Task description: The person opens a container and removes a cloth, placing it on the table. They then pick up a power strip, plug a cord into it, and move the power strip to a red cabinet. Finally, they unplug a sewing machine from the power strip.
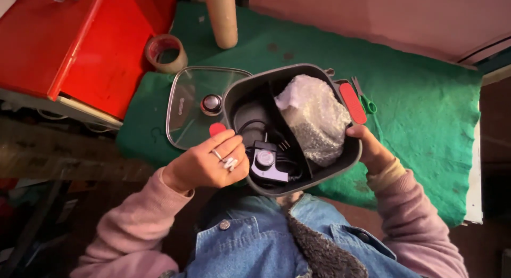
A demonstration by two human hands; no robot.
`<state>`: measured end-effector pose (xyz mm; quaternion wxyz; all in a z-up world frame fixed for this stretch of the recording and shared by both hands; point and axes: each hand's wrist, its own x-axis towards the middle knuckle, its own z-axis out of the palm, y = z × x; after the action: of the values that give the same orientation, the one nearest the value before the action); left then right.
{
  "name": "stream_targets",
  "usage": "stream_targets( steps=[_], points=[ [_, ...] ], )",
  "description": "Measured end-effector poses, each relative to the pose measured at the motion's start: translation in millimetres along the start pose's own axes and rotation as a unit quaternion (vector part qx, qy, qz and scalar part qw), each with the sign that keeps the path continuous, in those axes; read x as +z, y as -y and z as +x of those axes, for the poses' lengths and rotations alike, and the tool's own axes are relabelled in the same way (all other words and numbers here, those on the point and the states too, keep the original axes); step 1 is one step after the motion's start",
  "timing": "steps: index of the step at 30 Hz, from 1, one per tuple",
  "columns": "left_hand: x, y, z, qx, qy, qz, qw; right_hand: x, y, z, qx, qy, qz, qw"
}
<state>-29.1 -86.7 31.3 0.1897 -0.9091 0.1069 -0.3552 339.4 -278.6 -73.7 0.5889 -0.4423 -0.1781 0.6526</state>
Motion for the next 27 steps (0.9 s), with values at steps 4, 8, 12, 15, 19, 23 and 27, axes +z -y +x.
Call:
stream_targets(
  steps=[4,8,12,15,19,23,27],
  points=[
    [3.4,-0.7,3.0,-0.001,0.017,-0.004,1.0,-34.5,-7.6,19.9,0.031,0.01,-0.014,0.999],
    [8.2,-1.0,6.1,-0.038,0.044,-0.082,0.995,-40.3,-5.8,27.9,0.04,0.006,-0.012,0.999],
    [16.0,-2.3,9.4,-0.044,0.056,-0.127,0.989,-39.5,5.7,31.0,0.025,0.004,-0.026,0.999],
    [24.5,-6.9,14.1,-0.038,0.045,-0.104,0.993,-51.7,5.2,31.9,0.03,-0.023,-0.017,0.999],
    [40.0,-10.6,13.6,-0.025,0.052,-0.081,0.995,-39.2,14.1,24.0,-0.004,-0.022,-0.014,1.0],
    [48.4,-14.1,15.4,-0.035,0.035,-0.073,0.996,-88.8,12.0,23.1,-0.071,-0.127,-0.138,0.98],
    [48.7,-13.8,15.1,-0.035,0.028,-0.062,0.997,-36.2,43.4,11.9,-0.119,-0.333,-0.449,0.821]
  ],
)
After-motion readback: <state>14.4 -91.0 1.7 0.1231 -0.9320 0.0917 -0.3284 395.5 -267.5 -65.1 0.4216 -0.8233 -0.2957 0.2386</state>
